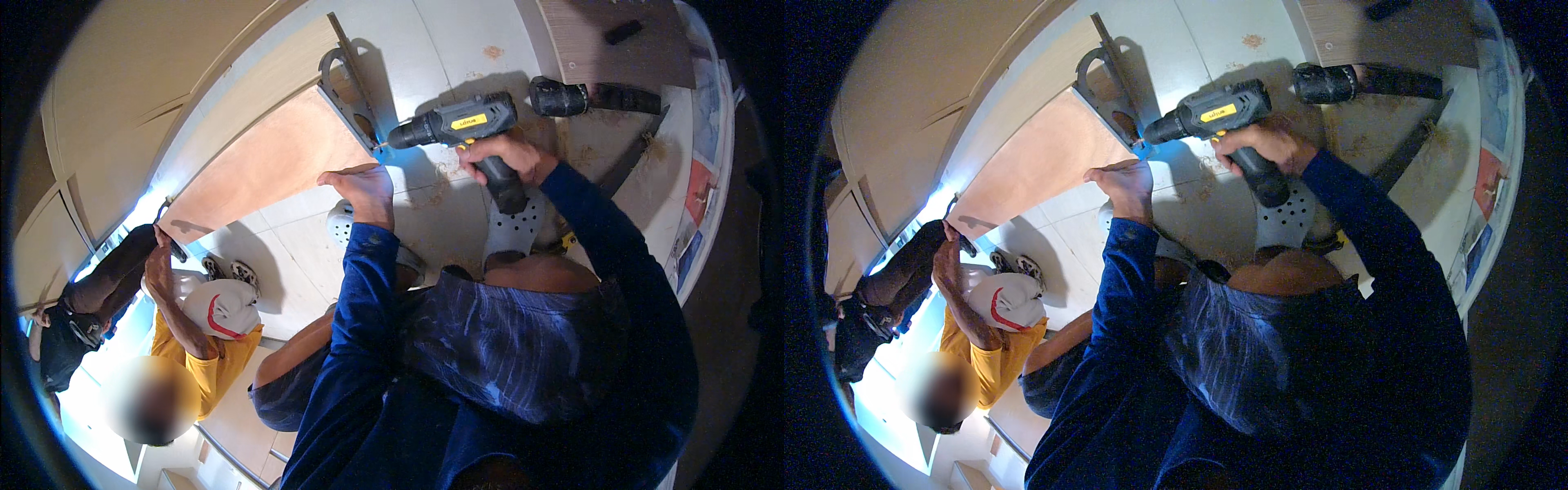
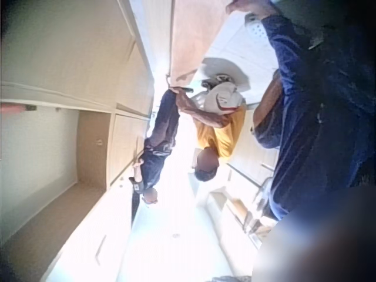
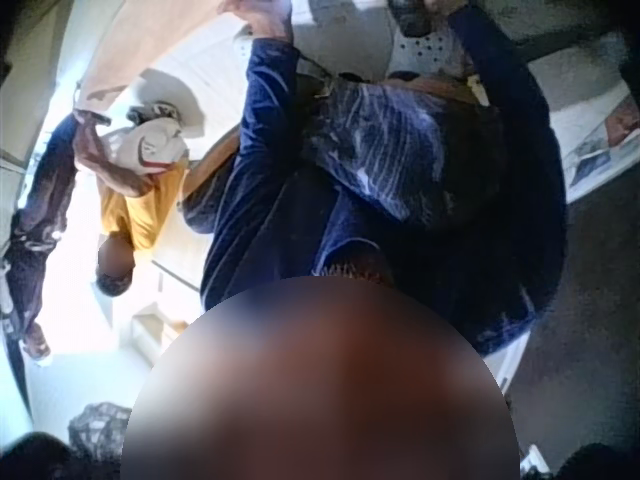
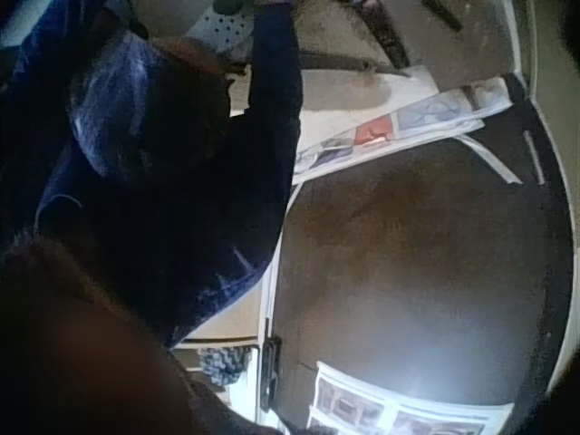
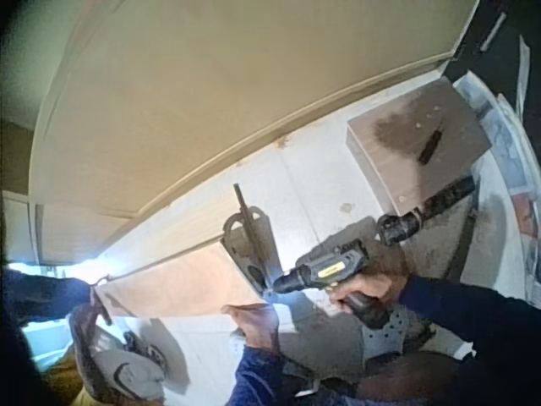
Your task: The person assembles a wooden cabinet using a cordless drill and screws. They position a wooden panel, drill screws into it, and coordinate with two coworkers who assist by holding parts and handing over screws.
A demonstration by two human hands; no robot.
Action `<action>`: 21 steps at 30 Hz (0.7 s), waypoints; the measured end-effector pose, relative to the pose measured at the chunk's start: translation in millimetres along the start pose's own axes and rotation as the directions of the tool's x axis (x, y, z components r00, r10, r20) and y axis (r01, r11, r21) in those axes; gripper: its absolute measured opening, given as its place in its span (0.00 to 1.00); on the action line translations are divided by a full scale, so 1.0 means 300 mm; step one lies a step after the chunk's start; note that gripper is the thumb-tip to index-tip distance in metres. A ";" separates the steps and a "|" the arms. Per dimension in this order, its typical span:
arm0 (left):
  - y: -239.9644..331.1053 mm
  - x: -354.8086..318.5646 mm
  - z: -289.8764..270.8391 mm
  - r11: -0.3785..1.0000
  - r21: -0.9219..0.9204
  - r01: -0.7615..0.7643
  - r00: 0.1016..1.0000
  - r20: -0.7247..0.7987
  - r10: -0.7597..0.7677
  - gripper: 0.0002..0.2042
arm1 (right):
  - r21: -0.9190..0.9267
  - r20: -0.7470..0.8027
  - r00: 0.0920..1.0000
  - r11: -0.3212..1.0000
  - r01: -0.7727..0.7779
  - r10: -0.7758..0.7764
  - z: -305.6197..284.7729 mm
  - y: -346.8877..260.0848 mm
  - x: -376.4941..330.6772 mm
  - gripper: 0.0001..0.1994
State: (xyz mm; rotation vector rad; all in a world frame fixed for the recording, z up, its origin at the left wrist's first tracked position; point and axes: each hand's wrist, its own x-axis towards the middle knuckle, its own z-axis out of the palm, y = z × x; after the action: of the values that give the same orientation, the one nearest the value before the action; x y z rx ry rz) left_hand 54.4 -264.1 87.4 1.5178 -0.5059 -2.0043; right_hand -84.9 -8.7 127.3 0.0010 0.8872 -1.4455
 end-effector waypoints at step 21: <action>0.007 -0.018 0.036 0.998 -0.049 0.029 0.997 -0.076 -0.033 0.46 | 0.024 -0.248 0.949 0.978 0.208 -0.196 0.278 0.145 -0.070 0.09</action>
State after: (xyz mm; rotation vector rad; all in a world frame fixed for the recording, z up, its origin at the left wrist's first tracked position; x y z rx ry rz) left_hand 45.5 -262.6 95.8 1.5754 -0.4028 -1.9586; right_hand -2.2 -24.7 174.1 0.1320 1.0760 -1.6840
